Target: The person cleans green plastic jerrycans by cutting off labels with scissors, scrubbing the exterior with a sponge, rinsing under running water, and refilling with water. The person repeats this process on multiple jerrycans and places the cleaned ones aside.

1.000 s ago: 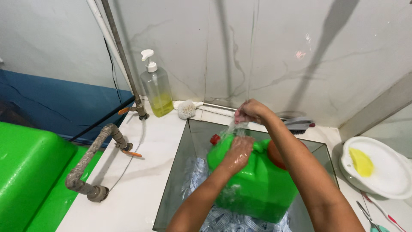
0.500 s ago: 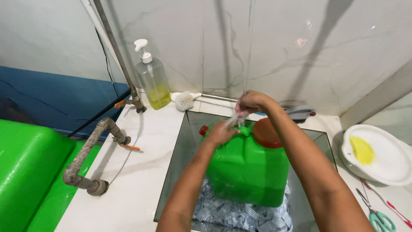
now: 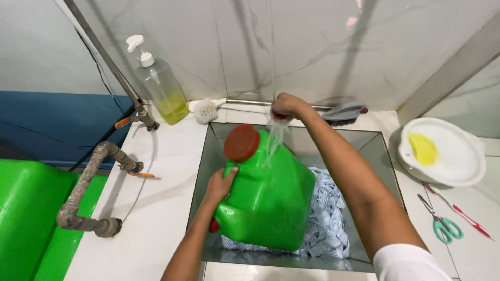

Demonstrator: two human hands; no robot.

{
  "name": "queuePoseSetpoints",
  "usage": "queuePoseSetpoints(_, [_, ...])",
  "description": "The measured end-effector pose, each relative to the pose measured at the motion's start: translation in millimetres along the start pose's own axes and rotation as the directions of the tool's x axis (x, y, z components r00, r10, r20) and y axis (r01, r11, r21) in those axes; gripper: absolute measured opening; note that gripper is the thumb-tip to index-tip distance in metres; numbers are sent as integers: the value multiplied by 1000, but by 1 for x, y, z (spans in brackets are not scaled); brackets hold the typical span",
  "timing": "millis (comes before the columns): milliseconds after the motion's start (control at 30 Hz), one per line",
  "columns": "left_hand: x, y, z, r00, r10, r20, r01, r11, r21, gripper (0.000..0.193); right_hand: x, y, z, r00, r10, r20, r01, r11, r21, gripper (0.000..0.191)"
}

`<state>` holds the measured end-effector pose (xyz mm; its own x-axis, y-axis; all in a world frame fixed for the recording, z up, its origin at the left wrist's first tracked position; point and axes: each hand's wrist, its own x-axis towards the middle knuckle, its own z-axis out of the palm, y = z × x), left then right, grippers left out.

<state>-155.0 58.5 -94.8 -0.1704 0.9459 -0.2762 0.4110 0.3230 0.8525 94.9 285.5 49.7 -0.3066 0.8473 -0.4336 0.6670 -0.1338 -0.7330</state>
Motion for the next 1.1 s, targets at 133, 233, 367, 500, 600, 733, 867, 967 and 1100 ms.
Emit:
queuePoseSetpoints(133, [-26, 2, -4, 994, -105, 10, 105, 991, -76, 47, 6, 12, 16, 995, 98, 3, -90, 897, 433, 22])
queuePoseSetpoints(233, [-25, 9, 0, 979, 191, -69, -190, 981, 32, 49, 6, 8, 22, 995, 65, 75, -94, 864, 495, 22])
queuePoseSetpoints(367, [1, 30, 17, 909, 415, -43, -402, 898, 176, 53, -5, -13, 14, 1000, -6, 13, -1, 868, 496, 17])
queuePoseSetpoints(500, [17, 65, 56, 869, 494, 14, -481, 839, 256, 55, -43, -23, 15, 1000, 10, -12, -7, 982, 189, 49])
queuePoseSetpoints(600, [2, 89, 104, 918, 387, 91, -396, 867, 303, 49, -91, 3, 38, 930, 30, -366, -258, 763, -593, 99])
queuePoseSetpoints(733, [-22, 106, 128, 855, 483, 189, -519, 793, 320, 42, -146, 60, 60, 828, -131, -545, -303, 713, -632, 98])
queuePoseSetpoints(867, [-20, 119, 91, 699, 595, 395, -711, 637, 298, 39, -176, 95, 40, 863, -278, -423, -163, 639, -752, 91])
queuePoseSetpoints(967, [-23, 133, 78, 680, 517, 521, -733, 506, 454, 36, -191, 102, 16, 919, -395, -16, 199, 499, -844, 90])
queuePoseSetpoints(1100, [-40, 150, 110, 587, 586, 558, -808, 384, 447, 35, -210, 101, 3, 984, -163, -73, 82, 774, -628, 55])
